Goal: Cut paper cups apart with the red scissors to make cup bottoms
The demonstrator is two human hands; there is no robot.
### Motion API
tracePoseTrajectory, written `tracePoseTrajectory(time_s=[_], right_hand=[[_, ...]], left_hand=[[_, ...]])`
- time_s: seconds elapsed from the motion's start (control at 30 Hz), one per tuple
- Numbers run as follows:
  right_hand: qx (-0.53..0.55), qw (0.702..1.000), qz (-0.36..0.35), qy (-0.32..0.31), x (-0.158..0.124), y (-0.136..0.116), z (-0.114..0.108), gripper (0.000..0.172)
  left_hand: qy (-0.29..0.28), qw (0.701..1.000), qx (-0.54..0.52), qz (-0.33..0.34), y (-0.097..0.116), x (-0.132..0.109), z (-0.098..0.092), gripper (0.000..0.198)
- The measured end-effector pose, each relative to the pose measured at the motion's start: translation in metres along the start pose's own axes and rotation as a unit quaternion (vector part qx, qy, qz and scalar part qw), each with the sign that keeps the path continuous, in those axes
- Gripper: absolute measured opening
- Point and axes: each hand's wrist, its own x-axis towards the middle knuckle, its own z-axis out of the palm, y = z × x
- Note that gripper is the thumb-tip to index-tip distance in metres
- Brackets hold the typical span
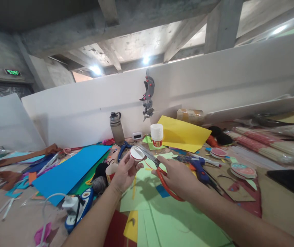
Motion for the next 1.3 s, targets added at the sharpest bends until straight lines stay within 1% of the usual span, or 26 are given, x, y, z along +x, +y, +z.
tracePoseTrajectory(time_s=[0.13, 0.23, 0.4, 0.53, 0.8, 0.9, 1.03, 1.13, 1.3], right_hand=[[-0.007, 1.000, 0.004, -0.004, -0.0001, 0.0005, 0.0015, 0.048], [-0.007, 1.000, 0.002, -0.004, 0.0000, 0.0006, 0.0016, 0.048], [-0.020, 1.000, 0.012, 0.012, 0.0000, -0.0007, -0.0001, 0.054], [-0.019, 1.000, 0.011, 0.001, 0.0001, -0.0009, 0.0006, 0.054], [-0.034, 0.999, -0.008, 0.007, 0.0001, 0.0010, 0.0036, 0.050], [-0.035, 0.999, -0.003, -0.001, 0.0000, -0.0006, 0.0027, 0.046], [-0.025, 1.000, 0.008, -0.012, 0.0000, -0.0037, -0.0003, 0.043], [-0.023, 1.000, 0.014, -0.016, -0.0003, -0.0048, -0.0025, 0.045], [-0.030, 0.999, 0.010, 0.002, -0.0008, -0.0038, -0.0020, 0.052]], left_hand=[[0.029, 0.999, -0.028, 0.016, -0.0014, 0.0019, -0.0015, 0.034], [0.040, 0.998, -0.039, 0.025, -0.0014, 0.0023, -0.0008, 0.036], [0.024, 1.000, -0.020, 0.001, 0.0000, 0.0000, 0.0034, 0.034], [0.025, 1.000, -0.015, -0.006, 0.0011, -0.0008, 0.0052, 0.035], [0.021, 1.000, -0.018, 0.007, 0.0021, 0.0018, 0.0015, 0.036], [0.024, 0.999, -0.023, 0.020, 0.0032, 0.0028, 0.0009, 0.038], [0.026, 0.999, -0.017, 0.011, 0.0046, 0.0044, -0.0017, 0.036], [0.021, 1.000, -0.014, 0.007, 0.0041, 0.0048, -0.0032, 0.034], [0.015, 1.000, -0.009, -0.007, 0.0010, 0.0035, -0.0023, 0.032]])
